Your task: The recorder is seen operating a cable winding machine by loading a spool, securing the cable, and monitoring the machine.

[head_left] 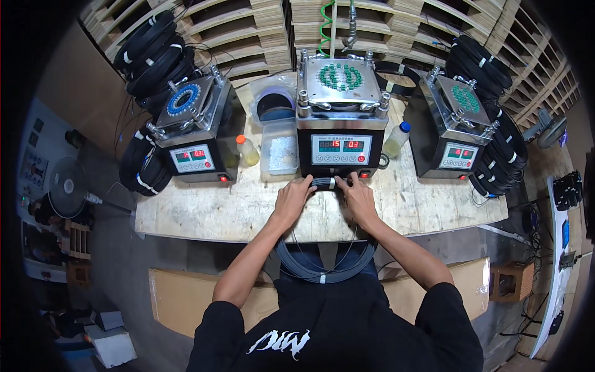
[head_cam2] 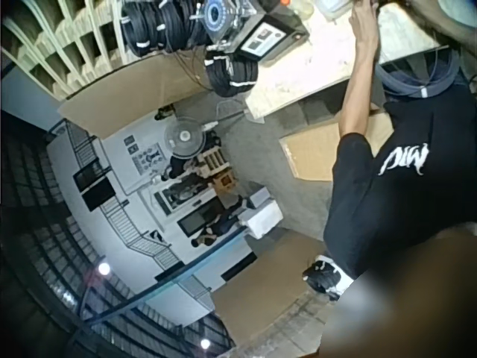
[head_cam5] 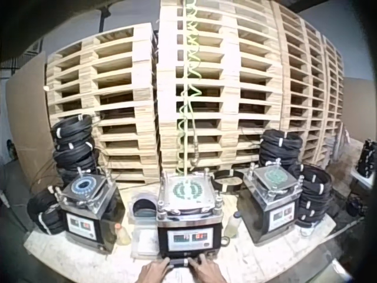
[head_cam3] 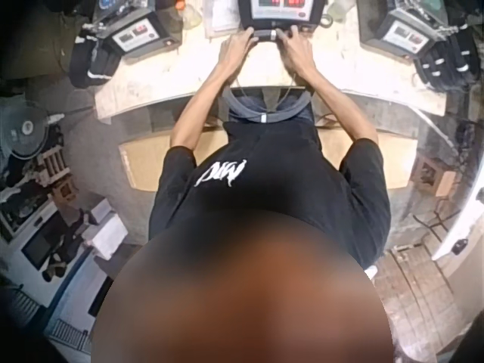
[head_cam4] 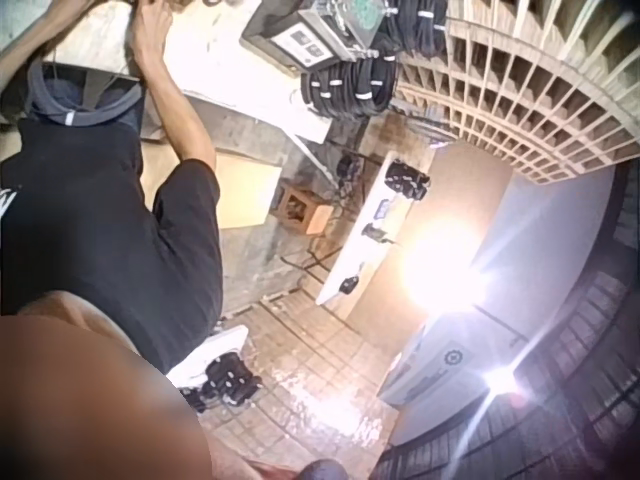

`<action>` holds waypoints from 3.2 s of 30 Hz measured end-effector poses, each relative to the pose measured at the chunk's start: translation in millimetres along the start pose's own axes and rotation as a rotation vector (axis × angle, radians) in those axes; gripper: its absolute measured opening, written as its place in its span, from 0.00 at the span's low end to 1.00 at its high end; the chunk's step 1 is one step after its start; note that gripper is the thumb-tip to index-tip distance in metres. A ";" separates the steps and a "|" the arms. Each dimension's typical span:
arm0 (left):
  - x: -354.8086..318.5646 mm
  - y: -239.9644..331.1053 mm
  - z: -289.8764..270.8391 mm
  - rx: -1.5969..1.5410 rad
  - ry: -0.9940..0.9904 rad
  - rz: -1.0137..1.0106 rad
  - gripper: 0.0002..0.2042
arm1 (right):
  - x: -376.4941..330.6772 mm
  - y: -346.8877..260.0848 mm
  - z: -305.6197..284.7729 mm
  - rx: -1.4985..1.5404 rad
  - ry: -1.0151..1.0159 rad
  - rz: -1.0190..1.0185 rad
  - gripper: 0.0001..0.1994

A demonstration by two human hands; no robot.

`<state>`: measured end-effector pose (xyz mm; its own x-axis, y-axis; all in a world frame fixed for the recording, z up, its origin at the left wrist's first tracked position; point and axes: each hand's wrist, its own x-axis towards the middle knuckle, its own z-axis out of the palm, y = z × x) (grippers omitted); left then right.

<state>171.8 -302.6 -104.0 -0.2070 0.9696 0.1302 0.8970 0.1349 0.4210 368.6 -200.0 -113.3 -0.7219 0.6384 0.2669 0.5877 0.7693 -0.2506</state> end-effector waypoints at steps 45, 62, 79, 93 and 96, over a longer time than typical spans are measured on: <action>199.8 23.8 -193.7 -0.516 0.196 0.101 0.19 | 298.7 77.7 -210.5 1.505 0.190 0.388 0.08; 233.7 -45.3 -124.9 -0.509 0.491 0.056 0.13 | 370.2 17.5 -171.0 0.641 0.434 0.117 0.16; 238.7 -46.7 -95.3 -0.623 0.653 0.014 0.27 | 514.0 220.9 -133.9 0.359 0.140 0.304 0.38; 215.0 -34.7 -120.9 -0.597 0.613 -0.069 0.22 | 493.0 193.0 -88.7 0.476 0.173 0.055 0.22; 218.6 -30.0 -122.5 -0.554 0.595 -0.052 0.20 | 457.4 173.9 -123.8 0.751 0.178 0.162 0.22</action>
<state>51.9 -119.6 21.8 -0.5555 0.6732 0.4880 0.5895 -0.0951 0.8021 185.8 228.8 80.4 -0.5416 0.7843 0.3026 0.2306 0.4847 -0.8437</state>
